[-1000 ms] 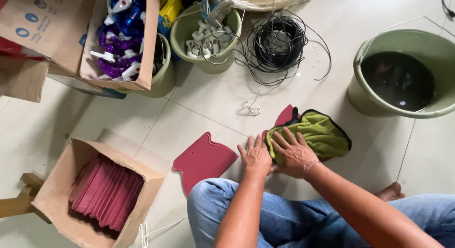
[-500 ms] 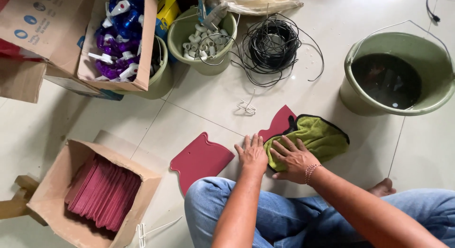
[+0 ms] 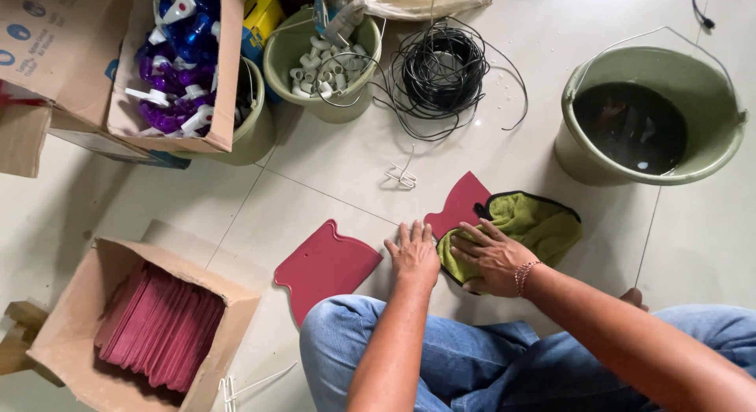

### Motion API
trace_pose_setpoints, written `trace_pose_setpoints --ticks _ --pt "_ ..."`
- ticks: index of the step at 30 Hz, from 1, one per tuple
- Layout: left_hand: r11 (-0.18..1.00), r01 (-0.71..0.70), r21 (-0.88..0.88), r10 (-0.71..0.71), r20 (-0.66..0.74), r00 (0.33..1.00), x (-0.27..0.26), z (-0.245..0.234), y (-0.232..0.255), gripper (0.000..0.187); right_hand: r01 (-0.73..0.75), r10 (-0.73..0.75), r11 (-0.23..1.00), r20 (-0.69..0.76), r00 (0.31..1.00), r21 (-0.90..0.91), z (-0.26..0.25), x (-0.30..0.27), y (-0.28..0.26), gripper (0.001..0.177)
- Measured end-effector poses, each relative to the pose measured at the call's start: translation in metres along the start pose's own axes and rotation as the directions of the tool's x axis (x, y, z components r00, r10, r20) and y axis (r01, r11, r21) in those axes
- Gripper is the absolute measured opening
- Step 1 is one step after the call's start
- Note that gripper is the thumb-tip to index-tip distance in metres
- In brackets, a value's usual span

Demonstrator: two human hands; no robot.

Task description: The person is sitting on the floor, picking up pink plastic pieces from a box, wiping them thoroughly with a green cloth, and then placing the cleaned pieces on the floor.

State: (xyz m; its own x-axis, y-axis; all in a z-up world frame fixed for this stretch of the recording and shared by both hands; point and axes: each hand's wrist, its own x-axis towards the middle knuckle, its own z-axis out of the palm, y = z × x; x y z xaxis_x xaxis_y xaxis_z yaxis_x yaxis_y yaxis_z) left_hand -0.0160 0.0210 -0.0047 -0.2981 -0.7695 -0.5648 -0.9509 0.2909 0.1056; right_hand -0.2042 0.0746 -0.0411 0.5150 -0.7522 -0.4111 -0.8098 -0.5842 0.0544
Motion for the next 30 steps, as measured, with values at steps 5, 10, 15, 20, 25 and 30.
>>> trace_pose_setpoints --ticks 5,10,15,20,25,30 --pt "1.000 0.005 -0.007 -0.005 -0.004 1.000 0.002 0.000 -0.003 0.064 0.148 -0.153 0.987 0.085 0.985 0.058 -0.003 -0.045 -0.001 0.083" --pt "1.000 -0.005 -0.008 0.005 -0.012 1.000 0.004 0.001 -0.003 0.063 0.219 -0.223 0.974 0.089 0.971 0.050 0.001 -0.034 0.008 0.079" --pt "1.000 -0.014 -0.013 0.014 0.002 1.000 0.001 -0.003 -0.004 0.060 -0.041 0.038 0.998 0.051 0.998 0.048 -0.023 0.018 0.008 0.091" --pt "0.999 0.000 -0.036 0.000 0.003 1.000 -0.032 -0.041 0.001 0.057 -0.118 0.118 0.992 0.021 0.993 0.037 -0.028 0.055 0.010 0.111" --pt "0.993 -0.015 -0.113 0.012 -0.026 1.000 -0.012 0.002 -0.001 0.054 -0.197 0.195 0.980 0.039 0.980 0.029 -0.046 0.062 0.005 0.115" --pt "0.976 -0.203 -0.082 0.182 -0.207 0.961 -0.031 0.025 0.010 0.043 -0.264 0.267 0.961 0.025 0.963 -0.087 -0.032 0.075 0.011 0.074"
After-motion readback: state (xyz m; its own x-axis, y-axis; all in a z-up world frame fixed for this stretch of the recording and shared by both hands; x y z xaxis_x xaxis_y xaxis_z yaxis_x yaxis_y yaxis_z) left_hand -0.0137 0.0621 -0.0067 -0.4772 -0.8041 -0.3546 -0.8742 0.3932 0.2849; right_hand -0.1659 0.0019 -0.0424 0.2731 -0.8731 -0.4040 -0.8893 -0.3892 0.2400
